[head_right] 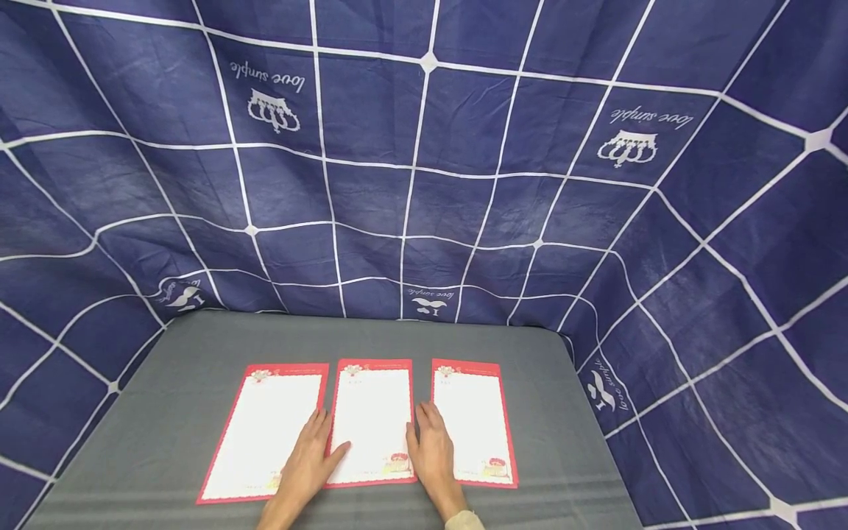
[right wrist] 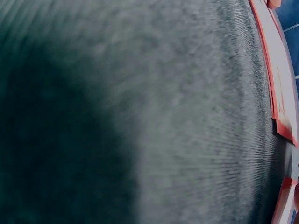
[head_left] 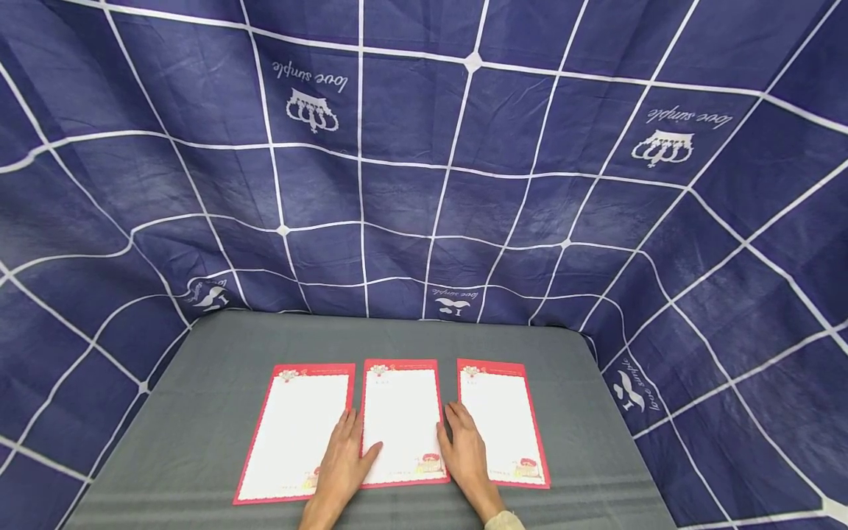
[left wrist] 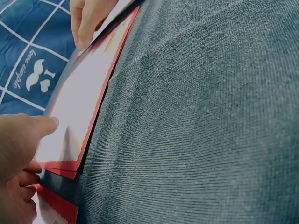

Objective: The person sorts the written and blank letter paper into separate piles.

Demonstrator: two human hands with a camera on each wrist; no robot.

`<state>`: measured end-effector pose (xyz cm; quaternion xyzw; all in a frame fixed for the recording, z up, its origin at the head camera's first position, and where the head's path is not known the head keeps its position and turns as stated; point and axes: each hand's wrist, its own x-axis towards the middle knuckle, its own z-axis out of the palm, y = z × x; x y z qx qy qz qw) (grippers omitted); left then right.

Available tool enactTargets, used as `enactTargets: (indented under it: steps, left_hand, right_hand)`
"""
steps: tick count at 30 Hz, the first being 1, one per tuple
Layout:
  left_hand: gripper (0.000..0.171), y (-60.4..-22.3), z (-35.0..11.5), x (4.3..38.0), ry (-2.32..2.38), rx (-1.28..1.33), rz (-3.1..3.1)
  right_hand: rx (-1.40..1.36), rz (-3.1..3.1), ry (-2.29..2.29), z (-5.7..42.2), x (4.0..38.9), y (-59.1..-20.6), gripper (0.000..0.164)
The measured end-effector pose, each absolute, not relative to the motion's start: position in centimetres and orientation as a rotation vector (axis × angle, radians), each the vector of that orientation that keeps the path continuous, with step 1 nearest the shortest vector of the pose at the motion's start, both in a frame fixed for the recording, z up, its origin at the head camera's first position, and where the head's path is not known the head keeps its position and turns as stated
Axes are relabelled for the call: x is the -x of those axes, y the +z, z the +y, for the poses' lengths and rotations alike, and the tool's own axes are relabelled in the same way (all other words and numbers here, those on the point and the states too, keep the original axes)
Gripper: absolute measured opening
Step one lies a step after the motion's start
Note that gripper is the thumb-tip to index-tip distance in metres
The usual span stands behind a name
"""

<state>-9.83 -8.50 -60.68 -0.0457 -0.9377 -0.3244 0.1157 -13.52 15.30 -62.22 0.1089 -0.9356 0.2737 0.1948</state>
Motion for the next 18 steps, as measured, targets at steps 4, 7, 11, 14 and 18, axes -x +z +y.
enactTargets:
  steps: [4,7,11,14,18]
  left_hand:
    - [0.068,-60.61,-8.51,9.65,-0.954,0.134,-2.777]
    - [0.069,-60.58,-8.50,9.55,-0.963,0.133,-2.791]
    - [0.068,-60.59,-8.49,9.48,-0.971,0.130,-2.802]
    - [0.067,-60.51,-8.50,9.44,-0.967,0.132,-2.801]
    - [0.065,-60.45,-8.52,9.38,-0.947,0.136,-2.790]
  right_hand:
    - [-0.321,-2.658,0.753,15.36,13.43,-62.40,0.043]
    - [-0.334,-2.670,0.737,15.37,13.31,-62.68,0.043]
    - [-0.345,-2.665,0.731,15.22,13.12,-63.03,0.044]
    - [-0.354,-2.636,0.725,15.07,13.11,-63.10,0.043]
    - [-0.374,-2.594,0.712,15.01,13.16,-63.06,0.041]
